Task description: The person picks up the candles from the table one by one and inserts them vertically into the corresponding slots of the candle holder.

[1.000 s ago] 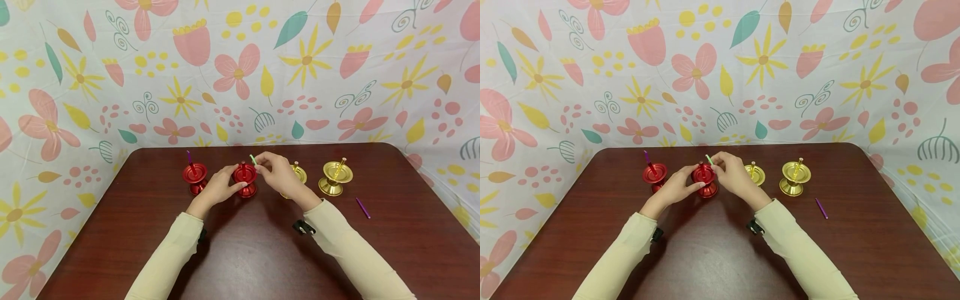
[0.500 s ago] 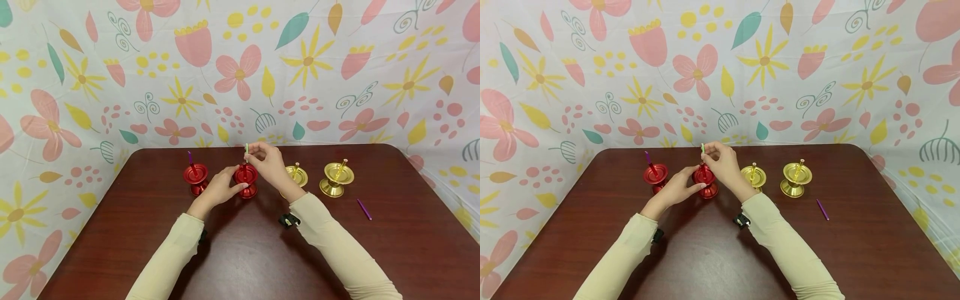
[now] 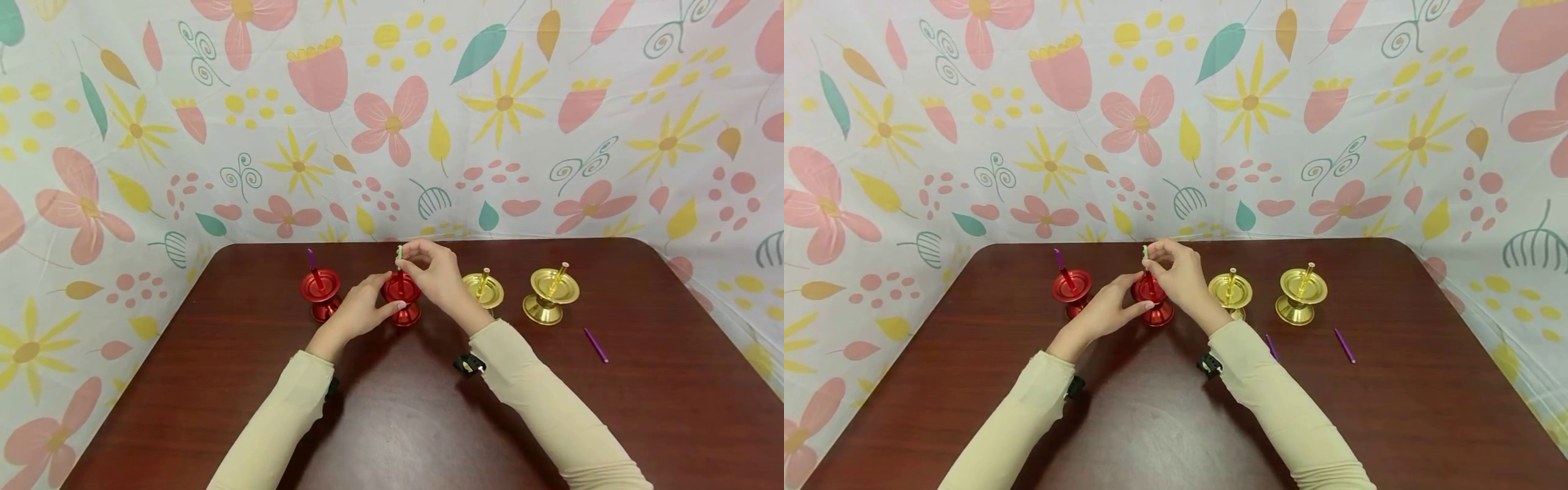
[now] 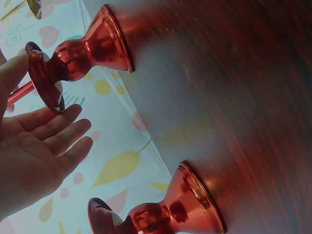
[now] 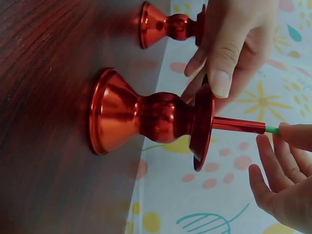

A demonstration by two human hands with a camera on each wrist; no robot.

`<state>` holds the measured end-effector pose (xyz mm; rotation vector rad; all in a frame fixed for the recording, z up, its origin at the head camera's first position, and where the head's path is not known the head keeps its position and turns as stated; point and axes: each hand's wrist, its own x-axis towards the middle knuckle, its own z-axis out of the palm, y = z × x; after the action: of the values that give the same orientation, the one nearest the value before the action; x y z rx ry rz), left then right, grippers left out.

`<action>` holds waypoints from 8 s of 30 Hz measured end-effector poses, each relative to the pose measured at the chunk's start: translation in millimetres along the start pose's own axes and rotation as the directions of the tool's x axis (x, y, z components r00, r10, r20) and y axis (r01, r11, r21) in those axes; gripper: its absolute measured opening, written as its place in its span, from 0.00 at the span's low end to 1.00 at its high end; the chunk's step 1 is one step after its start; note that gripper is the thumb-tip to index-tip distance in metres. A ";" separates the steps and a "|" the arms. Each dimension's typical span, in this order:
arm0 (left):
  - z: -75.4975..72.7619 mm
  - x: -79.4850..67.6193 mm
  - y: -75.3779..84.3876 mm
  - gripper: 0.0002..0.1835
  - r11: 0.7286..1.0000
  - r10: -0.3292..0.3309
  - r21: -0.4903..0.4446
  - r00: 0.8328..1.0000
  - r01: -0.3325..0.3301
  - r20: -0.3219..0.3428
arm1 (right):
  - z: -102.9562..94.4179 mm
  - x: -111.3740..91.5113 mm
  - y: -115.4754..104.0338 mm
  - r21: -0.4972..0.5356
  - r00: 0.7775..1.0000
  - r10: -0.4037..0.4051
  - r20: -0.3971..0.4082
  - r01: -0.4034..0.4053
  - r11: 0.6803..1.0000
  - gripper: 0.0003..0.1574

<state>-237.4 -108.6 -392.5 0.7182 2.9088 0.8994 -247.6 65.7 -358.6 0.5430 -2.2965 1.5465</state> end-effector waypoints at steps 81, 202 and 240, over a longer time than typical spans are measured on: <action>0.3 -28.7 69.5 0.34 0.920 0.258 0.336 0.956 -0.200 -0.137 | -132.3 -90.7 -1.4 -0.473 0.950 -0.299 0.088 0.304 0.827 0.23; 71.8 47.5 97.8 0.38 0.974 0.099 0.200 0.994 -0.108 0.054 | -143.4 -135.1 49.1 -0.647 0.923 0.098 0.373 0.183 0.740 0.13; 65.1 52.0 97.9 0.38 0.978 0.094 0.183 0.995 -0.100 0.043 | -121.2 -38.0 10.6 0.048 0.997 0.034 -0.071 -0.031 0.998 0.10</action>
<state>-233.1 19.9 -388.0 0.8838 2.9778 0.6206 -213.2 187.1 -340.6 0.4561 -2.2308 1.6124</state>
